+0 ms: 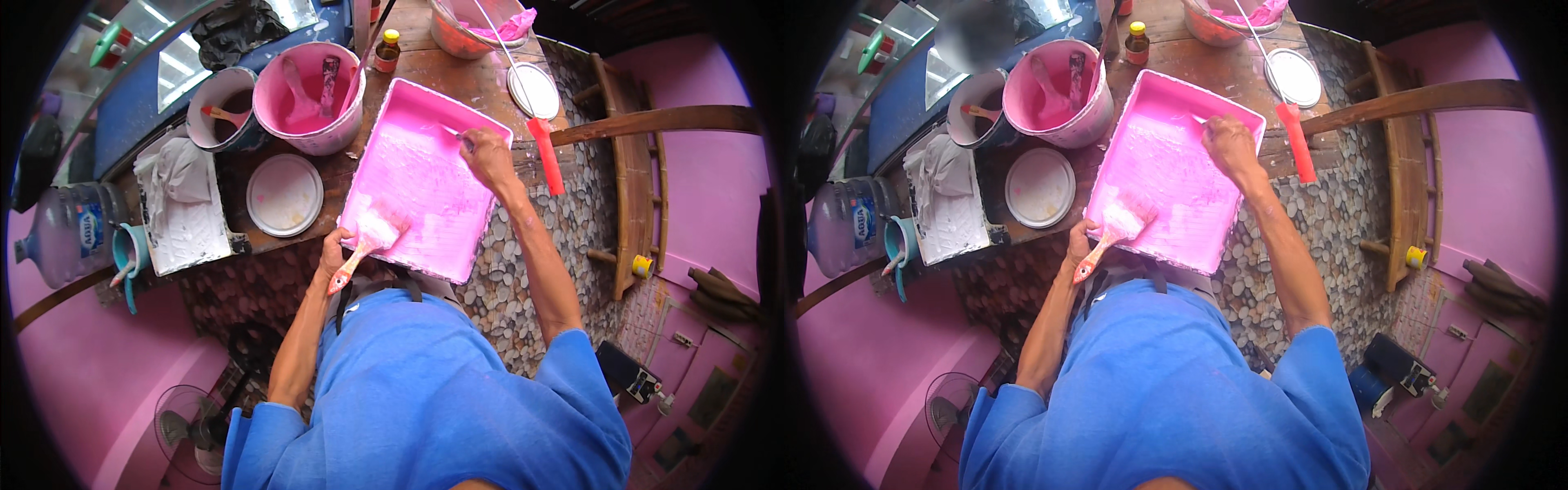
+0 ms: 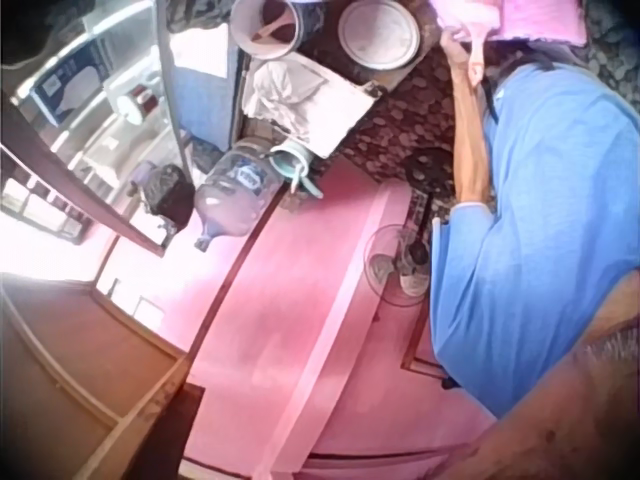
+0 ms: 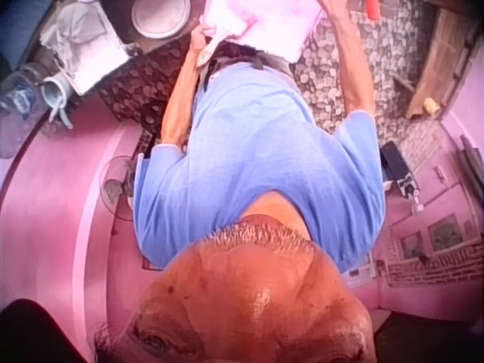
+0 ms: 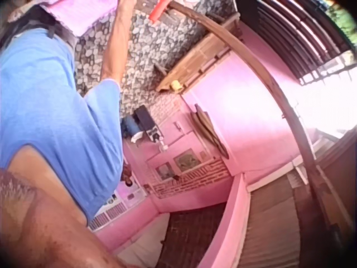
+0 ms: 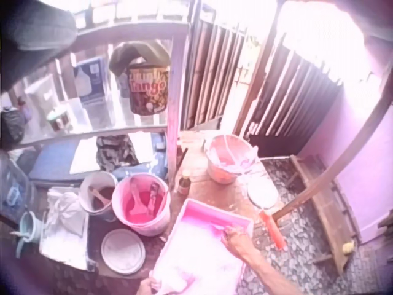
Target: The person prepares pink paint in a tray by lining it with a pink plastic bag, adding a dark liquid from a small bottle, and stirring the mixture with a spatula. They also handle a paintbrush and move around the workspace to gather materials.
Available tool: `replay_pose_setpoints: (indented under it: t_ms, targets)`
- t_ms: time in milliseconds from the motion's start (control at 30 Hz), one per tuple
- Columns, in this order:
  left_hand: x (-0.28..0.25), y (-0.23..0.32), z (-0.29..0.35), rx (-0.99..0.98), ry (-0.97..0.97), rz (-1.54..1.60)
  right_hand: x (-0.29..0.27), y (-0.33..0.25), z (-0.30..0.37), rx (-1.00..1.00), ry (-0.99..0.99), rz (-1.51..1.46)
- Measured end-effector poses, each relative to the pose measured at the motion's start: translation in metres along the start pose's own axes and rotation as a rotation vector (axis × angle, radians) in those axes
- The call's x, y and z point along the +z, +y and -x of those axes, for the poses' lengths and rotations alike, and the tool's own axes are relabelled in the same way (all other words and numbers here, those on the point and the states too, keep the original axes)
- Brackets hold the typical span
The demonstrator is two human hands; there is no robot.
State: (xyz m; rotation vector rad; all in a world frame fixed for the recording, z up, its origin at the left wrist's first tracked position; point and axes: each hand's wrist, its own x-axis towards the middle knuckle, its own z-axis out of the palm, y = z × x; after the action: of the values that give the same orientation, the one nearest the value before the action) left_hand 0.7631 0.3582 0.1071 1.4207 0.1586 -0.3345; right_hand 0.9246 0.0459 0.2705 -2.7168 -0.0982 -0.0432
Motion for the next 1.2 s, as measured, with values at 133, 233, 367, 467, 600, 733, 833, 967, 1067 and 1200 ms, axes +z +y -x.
replay_pose_setpoints:
  t_ms: [133,233,367,467,600,733,833,967,1067,1200]
  targets:
    - [0.001,0.017,0.002,0.266,-0.014,-0.307,0.008,-0.008,-0.002,-0.046,-0.132,-0.062]
    - [0.003,0.021,0.001,0.196,-0.002,-0.245,0.014,-0.015,-0.006,-0.038,0.001,-0.018]
    - [0.002,0.017,0.001,0.335,-0.011,-0.284,0.020,-0.027,-0.011,-0.123,-0.117,-0.019]
    - [0.000,0.012,0.003,0.318,0.006,-0.353,0.024,-0.036,-0.014,-0.170,-0.065,-0.020]
    - [0.002,0.008,-0.001,0.140,-0.026,-0.136,0.030,-0.046,-0.017,-0.167,-0.178,-0.009]
    - [0.001,0.012,-0.001,0.344,-0.032,-0.349,0.032,-0.049,-0.023,-0.213,-0.029,-0.032]
    - [0.002,0.018,0.001,0.270,-0.009,-0.261,0.035,-0.051,-0.026,-0.196,-0.023,-0.025]
    - [0.003,0.018,0.002,0.286,0.001,-0.344,0.039,-0.049,-0.024,-0.278,-0.095,-0.067]
    - [0.004,0.014,0.000,0.168,0.006,-0.216,0.042,-0.047,-0.026,-0.226,0.035,-0.061]
    - [0.003,0.013,0.003,0.221,-0.002,-0.297,0.046,-0.051,-0.025,-0.255,0.010,-0.039]
